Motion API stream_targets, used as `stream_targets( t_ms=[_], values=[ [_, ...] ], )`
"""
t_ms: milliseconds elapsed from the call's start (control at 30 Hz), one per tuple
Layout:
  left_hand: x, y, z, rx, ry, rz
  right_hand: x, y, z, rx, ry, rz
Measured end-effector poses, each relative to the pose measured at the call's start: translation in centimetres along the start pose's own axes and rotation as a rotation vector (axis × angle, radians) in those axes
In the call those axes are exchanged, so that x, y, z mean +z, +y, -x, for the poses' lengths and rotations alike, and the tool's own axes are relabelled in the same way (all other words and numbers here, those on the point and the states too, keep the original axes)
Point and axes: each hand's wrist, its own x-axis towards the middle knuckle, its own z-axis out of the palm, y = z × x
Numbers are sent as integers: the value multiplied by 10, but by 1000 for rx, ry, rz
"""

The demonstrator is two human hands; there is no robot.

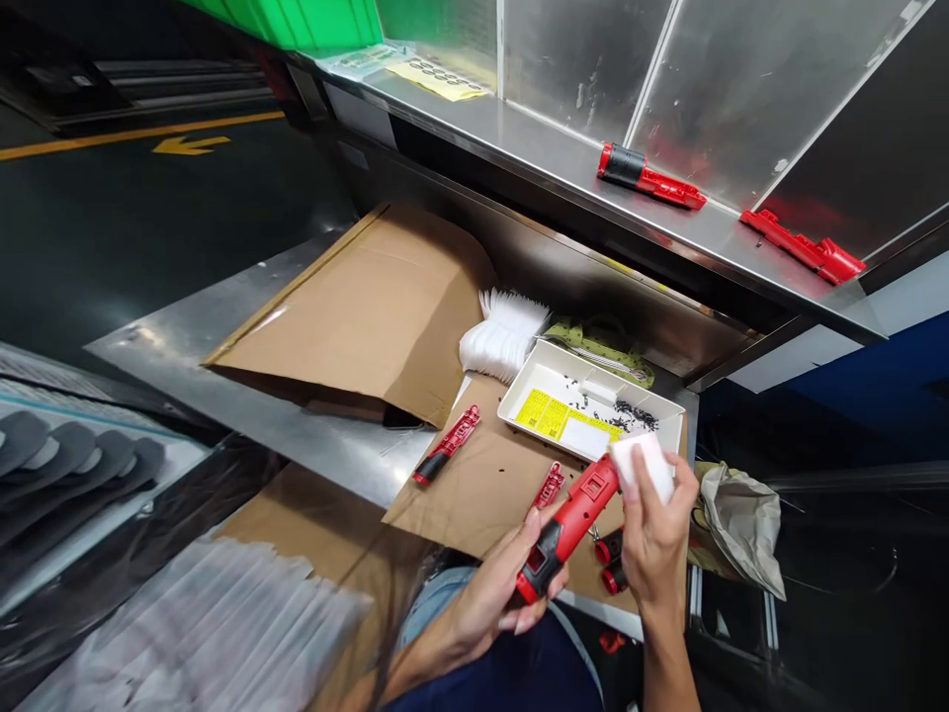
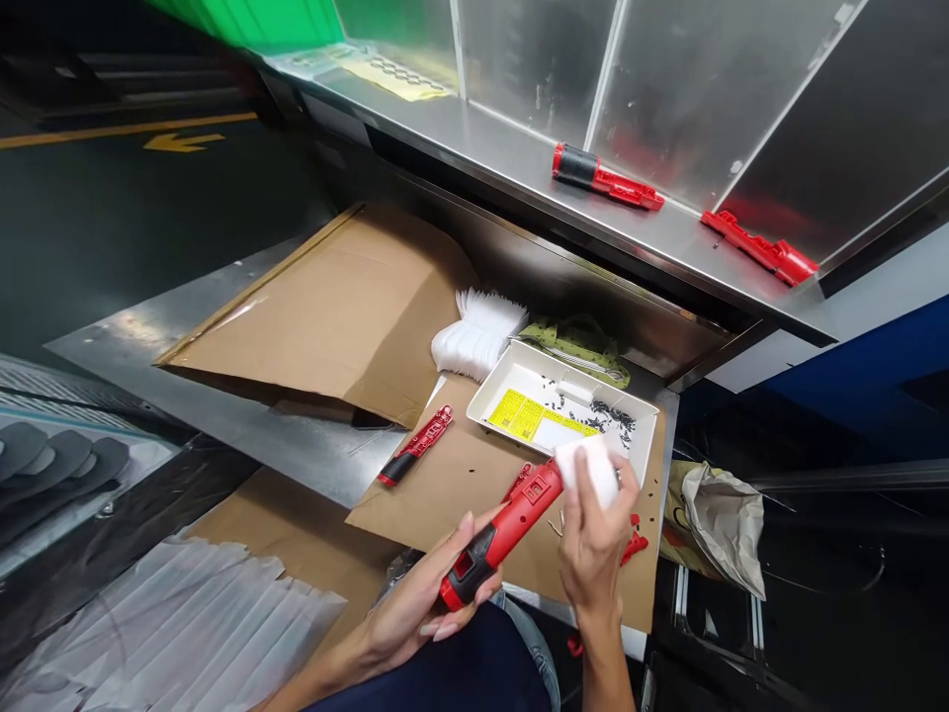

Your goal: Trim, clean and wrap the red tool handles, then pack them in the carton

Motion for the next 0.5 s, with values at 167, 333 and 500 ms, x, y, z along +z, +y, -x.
stream_targets(
  t_ms=[167, 333, 500],
  values=[
    [3, -2, -1, 37, 83, -32, 3, -2, 6, -86, -97, -68],
    [1, -4, -5, 42, 43, -70, 3, 2, 5, 6, 32, 24],
    [-3, -7, -8, 141, 145, -231, 0, -10, 11, -61, -118, -80]
  ],
)
